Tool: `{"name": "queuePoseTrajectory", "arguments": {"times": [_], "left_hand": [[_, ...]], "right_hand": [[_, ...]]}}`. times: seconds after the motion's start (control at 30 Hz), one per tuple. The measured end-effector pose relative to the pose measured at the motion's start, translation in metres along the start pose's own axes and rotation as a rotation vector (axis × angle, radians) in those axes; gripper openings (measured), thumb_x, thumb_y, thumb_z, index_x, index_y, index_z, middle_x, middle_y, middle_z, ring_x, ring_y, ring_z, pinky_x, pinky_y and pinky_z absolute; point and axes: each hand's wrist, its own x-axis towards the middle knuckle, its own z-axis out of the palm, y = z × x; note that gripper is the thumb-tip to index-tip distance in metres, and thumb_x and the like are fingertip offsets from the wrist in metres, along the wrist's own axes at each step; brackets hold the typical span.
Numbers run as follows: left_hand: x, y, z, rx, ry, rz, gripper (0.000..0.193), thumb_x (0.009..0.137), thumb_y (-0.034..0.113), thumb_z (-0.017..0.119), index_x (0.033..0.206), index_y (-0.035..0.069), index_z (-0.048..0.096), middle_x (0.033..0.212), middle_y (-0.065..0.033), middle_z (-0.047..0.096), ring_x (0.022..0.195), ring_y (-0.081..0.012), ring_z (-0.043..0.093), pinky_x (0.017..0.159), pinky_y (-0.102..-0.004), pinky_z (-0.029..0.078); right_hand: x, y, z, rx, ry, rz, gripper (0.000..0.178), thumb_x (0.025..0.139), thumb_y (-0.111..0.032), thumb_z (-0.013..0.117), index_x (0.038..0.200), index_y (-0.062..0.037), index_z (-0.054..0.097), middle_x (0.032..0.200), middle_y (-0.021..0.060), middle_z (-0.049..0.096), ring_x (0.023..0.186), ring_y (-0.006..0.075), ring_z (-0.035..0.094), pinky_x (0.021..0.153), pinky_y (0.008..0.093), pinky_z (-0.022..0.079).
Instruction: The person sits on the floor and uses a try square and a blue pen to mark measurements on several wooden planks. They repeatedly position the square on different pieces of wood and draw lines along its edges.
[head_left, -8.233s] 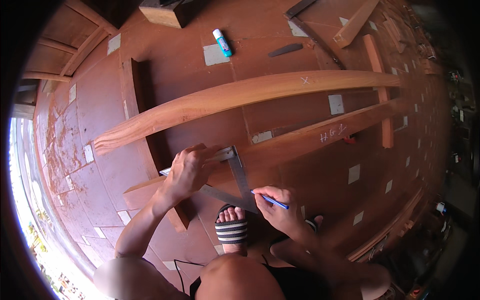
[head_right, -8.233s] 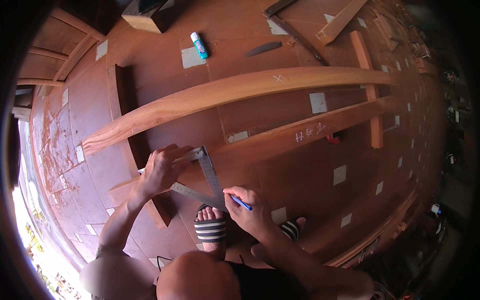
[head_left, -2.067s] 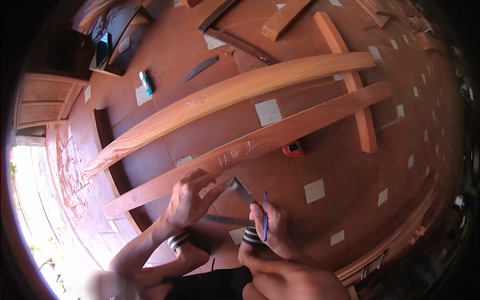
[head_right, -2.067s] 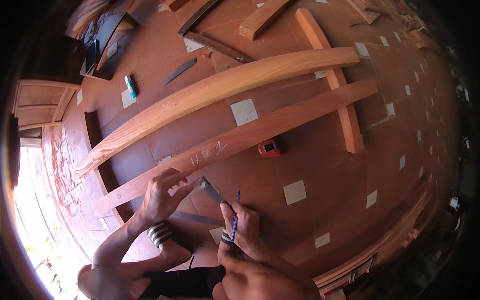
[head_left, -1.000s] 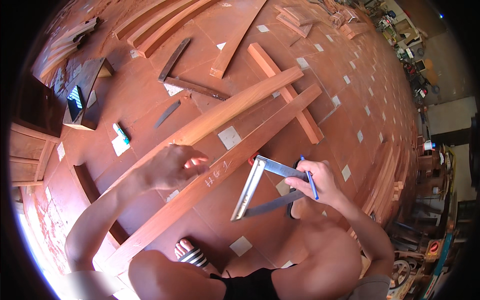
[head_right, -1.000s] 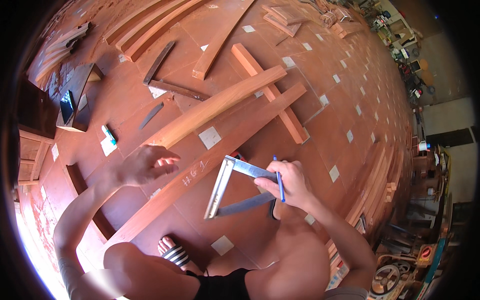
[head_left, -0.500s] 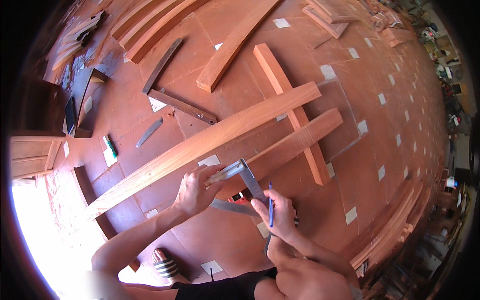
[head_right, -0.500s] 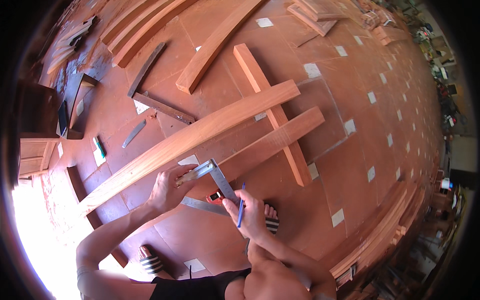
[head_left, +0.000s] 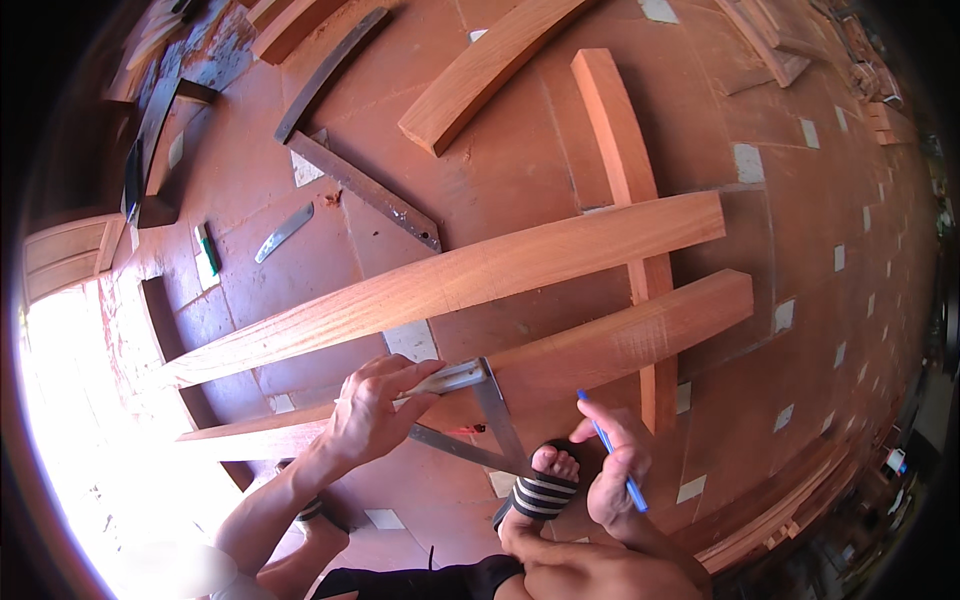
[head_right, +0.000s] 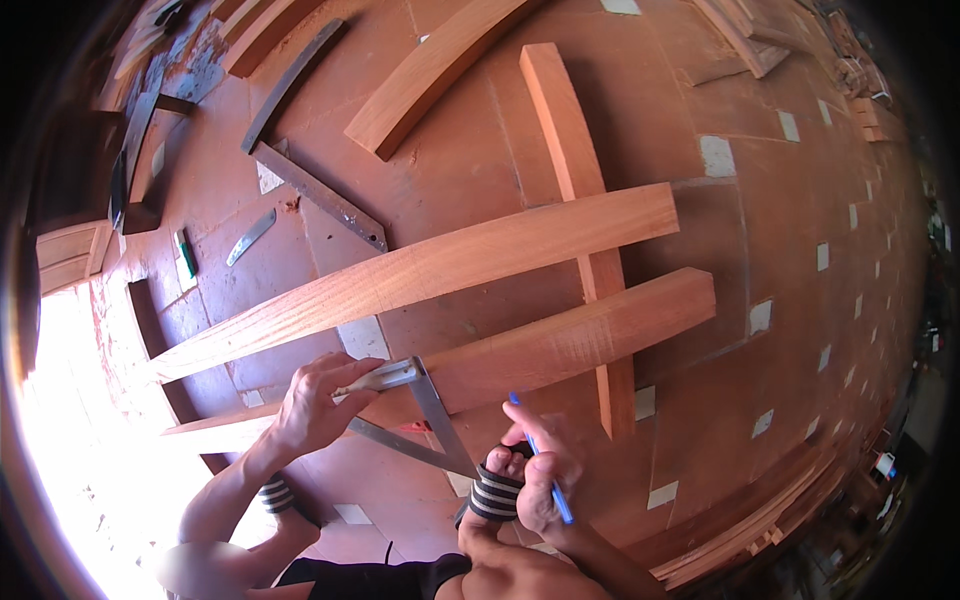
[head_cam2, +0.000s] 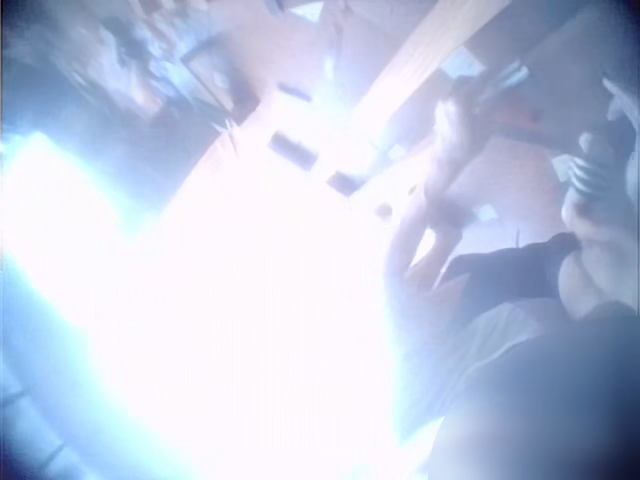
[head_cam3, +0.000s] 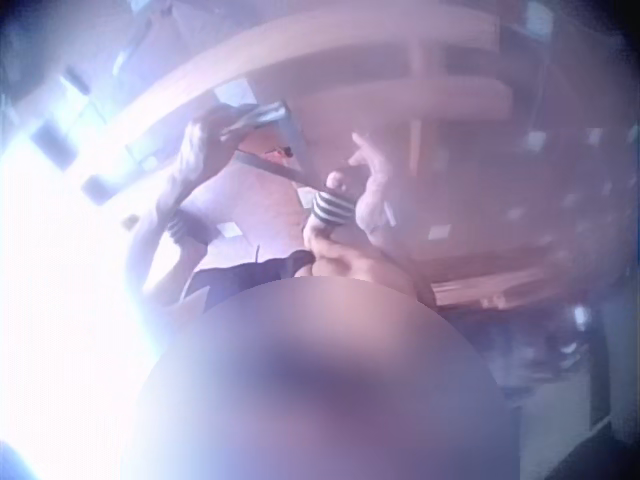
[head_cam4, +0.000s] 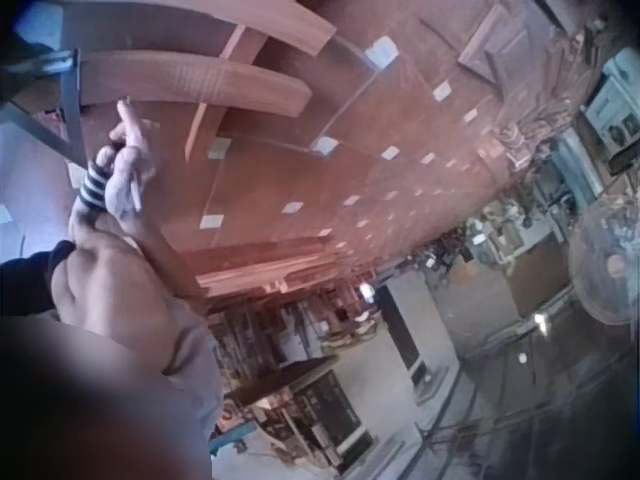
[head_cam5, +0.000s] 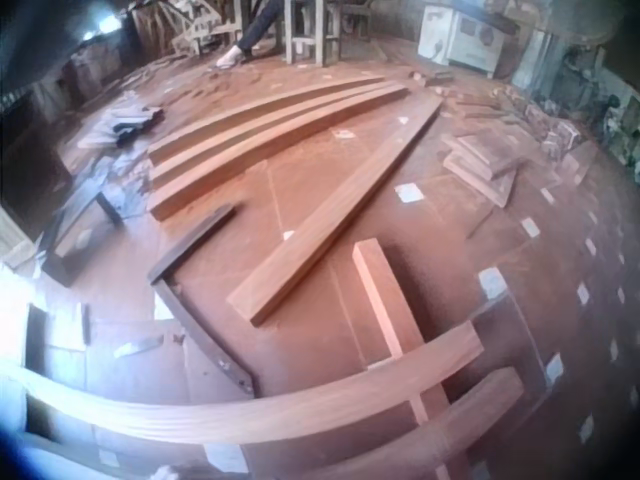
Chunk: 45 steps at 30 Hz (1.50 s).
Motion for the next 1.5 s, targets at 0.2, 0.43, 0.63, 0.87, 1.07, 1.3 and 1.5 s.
{"name": "queuePoseTrajectory", "arguments": {"times": [0.2, 0.43, 0.63, 0.87, 1.07, 1.3, 1.5], "left_hand": [[0.007, 0.006, 0.009, 0.028, 0.009, 0.028, 0.050, 0.090, 0.006, 0.085, 0.139, 0.004, 0.075, 0.098, -0.0166, 0.073, 0.088, -0.0355, 0.071, 0.079, -0.0461, 0.059], [0.013, 0.014, 0.009, 0.049, -0.024, 0.013, 0.048, 0.091, 0.004, 0.085, 0.138, -0.001, 0.075, 0.102, -0.0201, 0.075, 0.089, -0.0359, 0.073, 0.083, -0.0441, 0.059], [0.014, 0.013, 0.010, 0.042, -0.007, 0.047, 0.049, 0.091, 0.005, 0.086, 0.138, -0.002, 0.075, 0.103, -0.0203, 0.075, 0.089, -0.0360, 0.072, 0.082, -0.0444, 0.058], [0.013, 0.014, 0.011, 0.029, -0.016, 0.015, 0.050, 0.090, 0.003, 0.086, 0.138, 0.000, 0.075, 0.105, -0.0202, 0.076, 0.092, -0.0365, 0.073, 0.084, -0.0445, 0.059], [0.013, 0.014, 0.011, 0.050, -0.002, 0.029, 0.051, 0.089, 0.002, 0.086, 0.139, 0.000, 0.075, 0.105, -0.0196, 0.076, 0.093, -0.0363, 0.073, 0.083, -0.0437, 0.059], [0.011, 0.014, 0.014, 0.046, 0.013, 0.025, 0.050, 0.090, 0.002, 0.086, 0.140, 0.001, 0.075, 0.104, -0.0195, 0.075, 0.090, -0.0358, 0.072, 0.082, -0.0441, 0.058], [0.011, 0.015, 0.011, 0.049, -0.018, 0.003, 0.048, 0.091, 0.002, 0.084, 0.139, 0.001, 0.076, 0.102, -0.0201, 0.075, 0.088, -0.0356, 0.072, 0.081, -0.0444, 0.058]], "right_hand": [[0.028, -0.018, 0.005, 0.076, -0.082, 0.223, 0.036, 0.114, -0.026, 0.062, 0.122, 0.0059, 0.078, 0.106, 0.0160, 0.073, 0.081, 0.0141, 0.071, 0.063, 0.0253, 0.057], [0.036, -0.004, 0.021, 0.036, -0.131, 0.153, 0.015, 0.099, 0.001, 0.078, 0.112, 0.0086, 0.077, 0.118, 0.0243, 0.077, 0.099, 0.0204, 0.077, 0.076, 0.0290, 0.063], [0.033, 0.000, 0.025, 0.028, -0.147, 0.140, 0.014, 0.098, 0.004, 0.077, 0.112, 0.0094, 0.076, 0.123, 0.0268, 0.075, 0.103, 0.0204, 0.076, 0.074, 0.0267, 0.063], [0.038, 0.000, 0.025, -0.013, -0.148, 0.101, 0.015, 0.099, 0.004, 0.078, 0.113, 0.0086, 0.078, 0.122, 0.0243, 0.076, 0.103, 0.0204, 0.077, 0.075, 0.0278, 0.064], [0.040, -0.008, 0.030, -0.003, -0.131, 0.174, 0.013, 0.097, 0.007, 0.078, 0.110, 0.0063, 0.079, 0.117, 0.0238, 0.077, 0.098, 0.0230, 0.079, 0.075, 0.0307, 0.065], [0.031, -0.011, 0.018, -0.136, -0.183, 0.143, 0.014, 0.088, 0.010, 0.079, 0.102, 0.0050, 0.079, 0.104, 0.0194, 0.080, 0.096, 0.0285, 0.082, 0.083, 0.0380, 0.065], [0.024, -0.010, -0.005, -0.129, -0.334, 0.238, 0.010, 0.089, 0.011, 0.078, 0.098, 0.0065, 0.077, 0.102, 0.0212, 0.080, 0.095, 0.0266, 0.081, 0.082, 0.0349, 0.065]]}}
